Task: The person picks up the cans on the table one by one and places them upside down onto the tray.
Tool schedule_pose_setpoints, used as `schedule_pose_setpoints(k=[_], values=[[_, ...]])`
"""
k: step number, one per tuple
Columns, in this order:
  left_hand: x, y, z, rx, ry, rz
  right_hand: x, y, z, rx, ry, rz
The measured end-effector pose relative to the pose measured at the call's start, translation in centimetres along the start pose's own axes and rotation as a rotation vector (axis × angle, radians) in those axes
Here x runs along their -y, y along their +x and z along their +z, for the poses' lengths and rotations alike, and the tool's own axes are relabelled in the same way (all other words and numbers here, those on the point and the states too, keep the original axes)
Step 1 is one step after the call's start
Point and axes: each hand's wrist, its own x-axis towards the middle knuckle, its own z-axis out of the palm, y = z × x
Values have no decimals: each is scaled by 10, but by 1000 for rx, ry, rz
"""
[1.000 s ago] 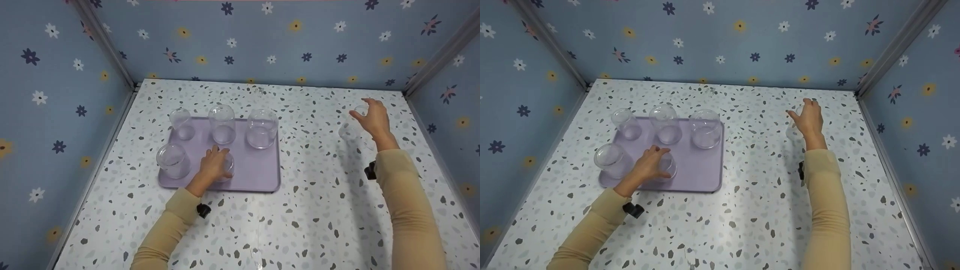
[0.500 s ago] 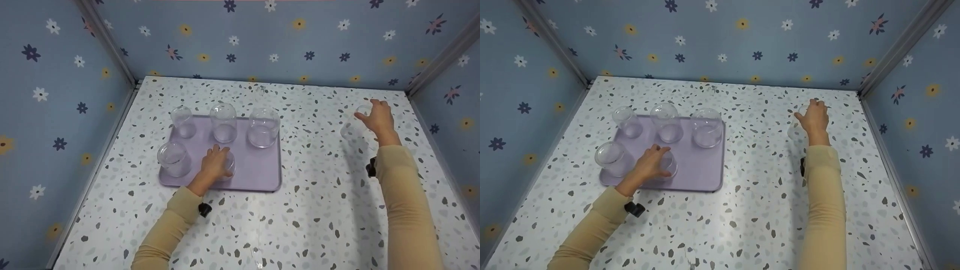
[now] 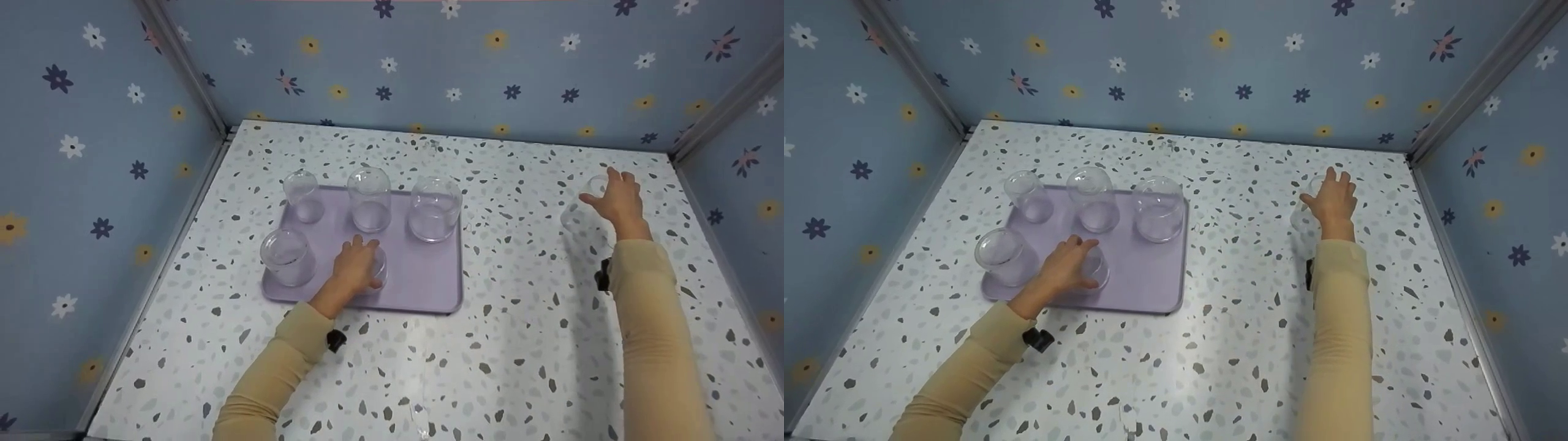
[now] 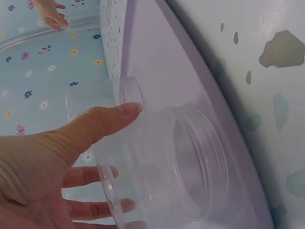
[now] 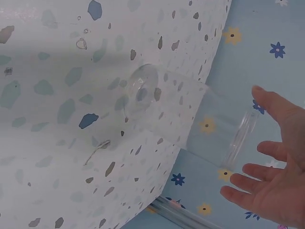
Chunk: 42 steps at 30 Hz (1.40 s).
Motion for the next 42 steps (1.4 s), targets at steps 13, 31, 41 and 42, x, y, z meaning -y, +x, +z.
schedule_pose_setpoints(k=[13,31,41,42], values=[[1,2,0,6,23,9,-5,4,10,25,-39,17],[-1,1,-2,-15,29,34,-2,4,9,-25,-106,18],[0,1,-1,-9,20,20,-4,-1,9,-69,-91,4],[1,1,-1,-6,18,16,-4,-1,9,-72,-89,5]])
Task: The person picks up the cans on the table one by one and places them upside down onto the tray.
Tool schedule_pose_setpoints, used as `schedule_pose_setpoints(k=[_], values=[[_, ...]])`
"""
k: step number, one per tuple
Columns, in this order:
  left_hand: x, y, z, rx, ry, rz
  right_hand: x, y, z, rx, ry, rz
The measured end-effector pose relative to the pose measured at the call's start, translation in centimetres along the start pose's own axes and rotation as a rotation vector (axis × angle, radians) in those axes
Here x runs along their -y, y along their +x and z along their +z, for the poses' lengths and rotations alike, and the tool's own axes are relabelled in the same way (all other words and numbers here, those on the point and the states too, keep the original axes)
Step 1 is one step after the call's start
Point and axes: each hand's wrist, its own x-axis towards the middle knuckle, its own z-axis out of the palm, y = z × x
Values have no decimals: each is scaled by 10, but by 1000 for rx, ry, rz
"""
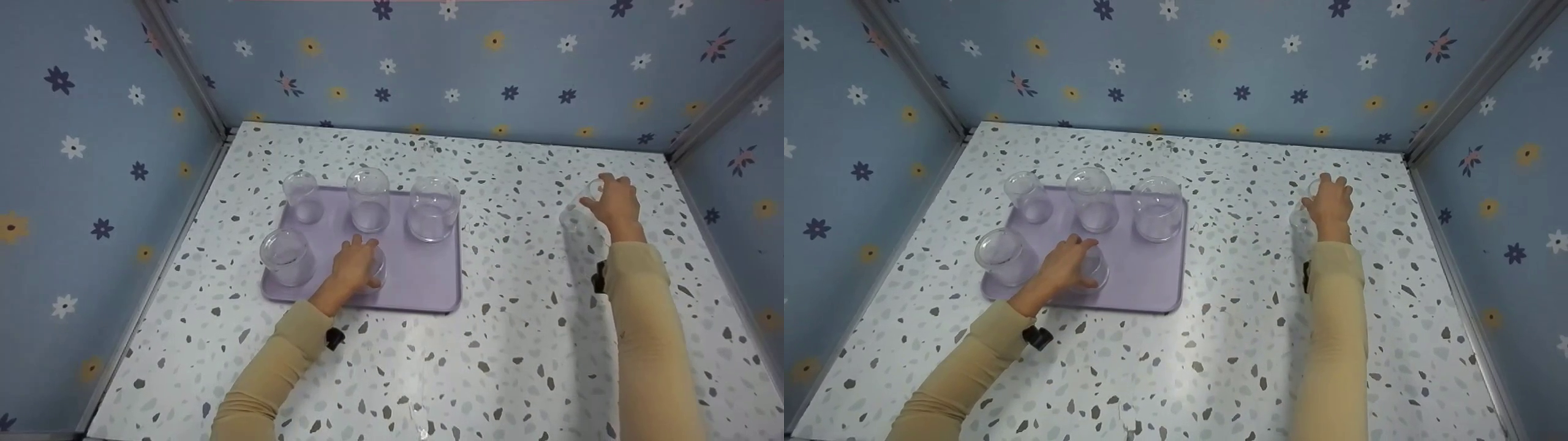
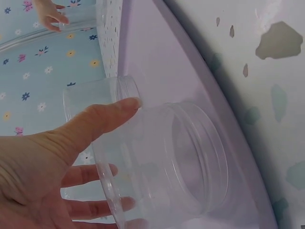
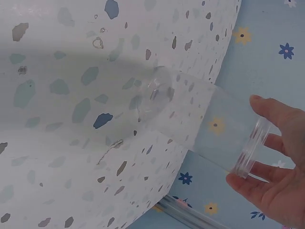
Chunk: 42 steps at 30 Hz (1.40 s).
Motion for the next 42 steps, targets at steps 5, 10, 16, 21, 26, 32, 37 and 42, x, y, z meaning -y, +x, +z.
schedule_pose_setpoints(k=[5,10,16,21,26,32,37,42], values=[[2,0,1,17,-14,-17,1,-5,-1,-30,21,-5],[1,0,1,11,-1,-1,4,-13,-2,-104,58,-66],[3,-2,0,4,10,16,12,-23,-5,-130,95,-141],[4,-2,0,1,-9,20,21,-30,-10,-143,121,-169],[4,-2,0,10,-10,17,30,-37,-14,-158,142,-182],[4,-2,0,25,-10,19,37,-47,-16,-200,165,-232],[5,-2,0,34,4,20,40,-55,-16,-219,194,-257],[6,-2,0,45,12,7,43,-62,-15,-254,225,-300]])
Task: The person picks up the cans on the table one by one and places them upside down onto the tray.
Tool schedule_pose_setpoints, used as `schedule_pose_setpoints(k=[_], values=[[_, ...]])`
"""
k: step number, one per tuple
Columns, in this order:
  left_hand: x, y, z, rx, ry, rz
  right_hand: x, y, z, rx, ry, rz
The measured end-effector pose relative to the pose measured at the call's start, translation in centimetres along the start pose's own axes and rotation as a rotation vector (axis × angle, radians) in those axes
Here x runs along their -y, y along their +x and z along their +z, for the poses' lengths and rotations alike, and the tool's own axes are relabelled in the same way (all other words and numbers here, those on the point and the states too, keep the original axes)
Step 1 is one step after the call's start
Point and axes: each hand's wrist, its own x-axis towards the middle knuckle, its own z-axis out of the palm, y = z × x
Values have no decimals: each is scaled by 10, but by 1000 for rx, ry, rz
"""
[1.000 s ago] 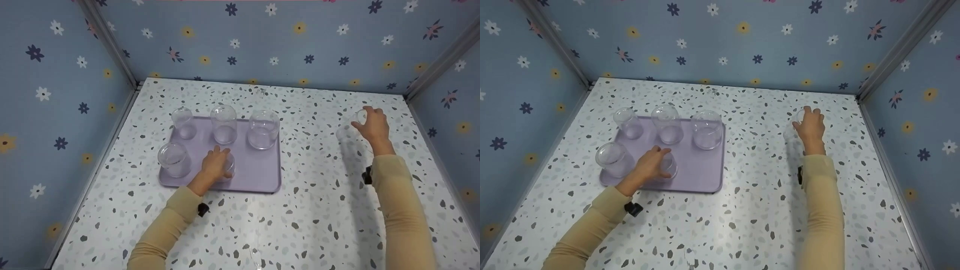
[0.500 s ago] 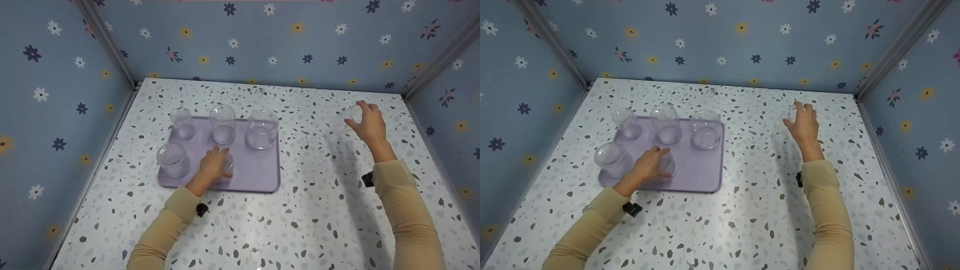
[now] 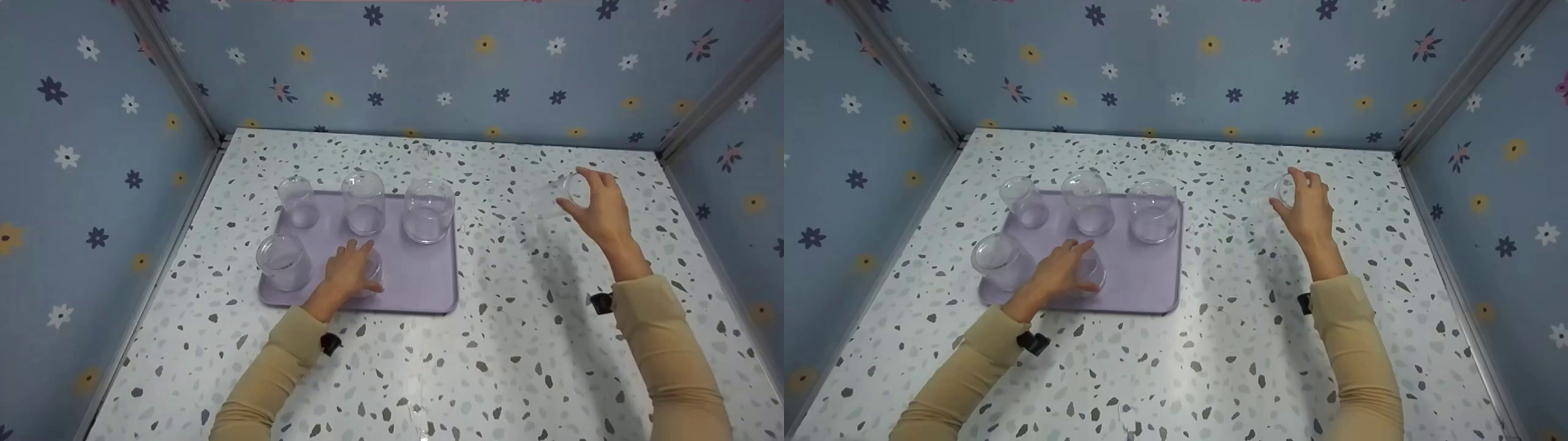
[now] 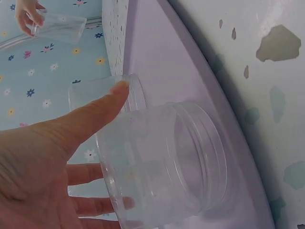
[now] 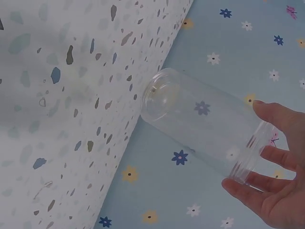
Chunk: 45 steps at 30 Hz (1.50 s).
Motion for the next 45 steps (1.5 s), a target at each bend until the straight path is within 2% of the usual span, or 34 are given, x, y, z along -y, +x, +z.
schedule_pose_setpoints(k=[5,13,23,28,37,40,45], values=[[0,-3,-2,-33,-15,-1,4,-7,2,-32,21,-36],[-4,-8,-6,-120,-51,43,11,-19,6,-73,42,-81],[-12,-14,-7,-291,-153,156,28,-30,14,-116,132,-136],[-16,-13,-3,-378,-218,218,38,-37,21,-137,169,-171],[-27,-8,3,-493,-282,260,55,-50,34,-145,236,-194],[-31,-6,3,-518,-323,266,59,-52,39,-151,258,-202],[-37,-3,5,-520,-405,290,64,-55,48,-144,290,-227]])
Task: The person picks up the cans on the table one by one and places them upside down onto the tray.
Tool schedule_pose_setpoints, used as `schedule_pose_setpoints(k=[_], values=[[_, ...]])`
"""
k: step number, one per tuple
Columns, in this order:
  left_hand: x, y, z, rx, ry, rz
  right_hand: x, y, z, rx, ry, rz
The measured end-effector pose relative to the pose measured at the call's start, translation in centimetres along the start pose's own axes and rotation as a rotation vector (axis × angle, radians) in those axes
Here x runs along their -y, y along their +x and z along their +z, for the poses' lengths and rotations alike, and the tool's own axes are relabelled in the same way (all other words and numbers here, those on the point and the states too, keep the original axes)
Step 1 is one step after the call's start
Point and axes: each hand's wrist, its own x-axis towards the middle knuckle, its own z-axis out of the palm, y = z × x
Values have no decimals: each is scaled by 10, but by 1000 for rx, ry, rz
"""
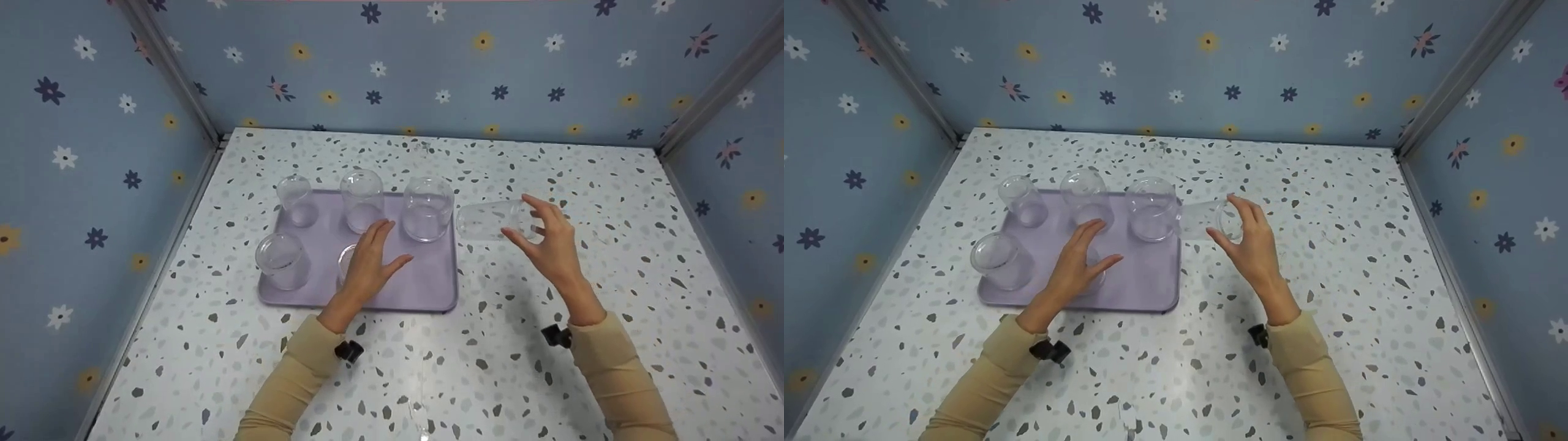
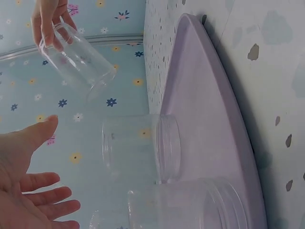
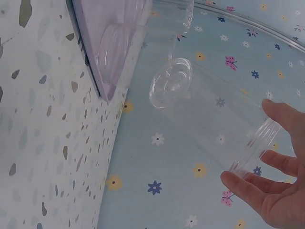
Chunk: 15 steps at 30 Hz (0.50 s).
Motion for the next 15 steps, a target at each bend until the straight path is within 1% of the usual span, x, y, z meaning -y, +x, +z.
schedule_pose_setpoints(k=[6,10,13,15], values=[[-2,1,7,5,-104,15,5,-4,8,5,59,-5],[-4,2,12,10,-180,29,9,-6,12,14,89,12],[-6,2,15,15,-232,47,15,-8,15,17,128,25],[-7,3,17,19,-259,59,24,-8,15,16,150,31]])
